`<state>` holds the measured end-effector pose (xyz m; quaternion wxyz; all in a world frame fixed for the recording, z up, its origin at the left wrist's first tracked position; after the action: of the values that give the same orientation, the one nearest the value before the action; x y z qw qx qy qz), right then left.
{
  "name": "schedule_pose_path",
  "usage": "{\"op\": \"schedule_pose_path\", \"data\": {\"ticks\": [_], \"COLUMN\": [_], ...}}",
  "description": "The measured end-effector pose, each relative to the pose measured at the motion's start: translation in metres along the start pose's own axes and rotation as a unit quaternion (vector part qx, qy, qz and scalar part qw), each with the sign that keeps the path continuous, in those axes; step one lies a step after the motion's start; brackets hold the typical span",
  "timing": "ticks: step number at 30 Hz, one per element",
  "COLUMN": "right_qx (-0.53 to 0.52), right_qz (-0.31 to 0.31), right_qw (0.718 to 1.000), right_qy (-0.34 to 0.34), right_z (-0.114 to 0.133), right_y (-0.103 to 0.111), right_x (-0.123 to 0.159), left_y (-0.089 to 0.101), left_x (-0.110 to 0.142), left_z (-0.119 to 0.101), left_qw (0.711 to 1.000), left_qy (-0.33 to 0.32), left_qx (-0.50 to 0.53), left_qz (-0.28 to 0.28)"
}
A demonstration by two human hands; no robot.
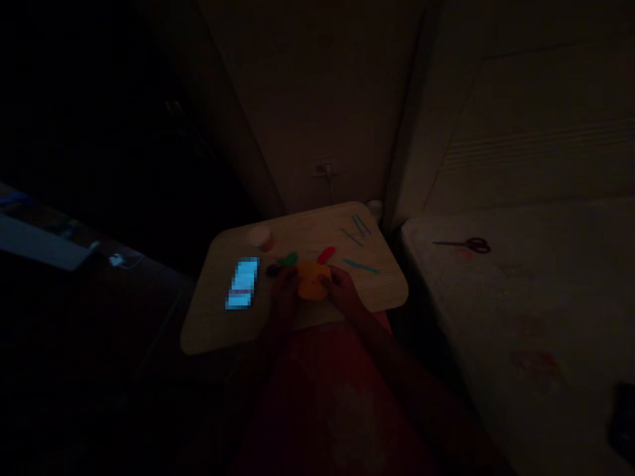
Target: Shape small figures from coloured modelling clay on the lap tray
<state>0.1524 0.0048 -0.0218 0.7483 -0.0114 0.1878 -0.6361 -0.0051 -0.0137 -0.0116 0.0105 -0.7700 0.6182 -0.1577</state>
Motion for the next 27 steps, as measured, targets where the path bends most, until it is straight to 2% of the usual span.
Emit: {"op": "schedule_pose_path", "data": {"ticks": [5,8,13,17,19,23,25,27], "right_qx": [0.018,0.054,0.096,0.117,0.106,0.087,0.091,0.101], "right_qz": [0.044,0.056,-0.002,-0.049,-0.041,0.016,0.014,-0.016], "right_qw": [0.999,0.997,0.995,0.990,0.992,0.993,0.993,0.992], "right_qy": [0.004,0.010,0.039,0.054,0.059,0.076,0.080,0.069], "right_z": [0.0017,0.0015,-0.0008,-0.0007,0.0002,0.0028,0.0041,0.0049], "right_y": [-0.0005,-0.0031,-0.0038,-0.0014,-0.0012,-0.0024,-0.0019,-0.0002], "right_x": [0.0003,0.0001,-0.0015,-0.0024,-0.0022,-0.0019,-0.0020,-0.0025], "left_y": [-0.0019,-0.0017,-0.0017,-0.0042,-0.0047,-0.0045,-0.0048,-0.0058], "left_x": [0.0026,0.0027,0.0033,0.0040,0.0045,0.0067,0.0083,0.0097], "left_z": [-0.0059,-0.0066,-0.0038,-0.0030,-0.0039,-0.0054,-0.0049,-0.0041], "left_qw": [0.998,0.995,0.988,0.977,0.977,0.973,0.968,0.964], "left_qy": [-0.038,-0.059,-0.064,-0.052,-0.049,-0.056,-0.065,-0.086], "left_qx": [-0.049,-0.086,-0.126,-0.196,-0.197,-0.201,-0.220,-0.232], "left_qz": [-0.018,0.000,0.061,0.069,0.067,0.093,0.102,0.100]}}
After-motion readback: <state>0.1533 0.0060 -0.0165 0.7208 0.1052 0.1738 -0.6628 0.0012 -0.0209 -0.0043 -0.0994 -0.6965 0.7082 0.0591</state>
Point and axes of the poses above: each hand's wrist, its own x-axis away from the middle knuckle, its own y-axis out of the back of the hand, z = x × y, the point moved 1 cm from there along -x, towards the middle knuckle, and after that the axes turned 11 degrees about y, right-handed, at the moved point
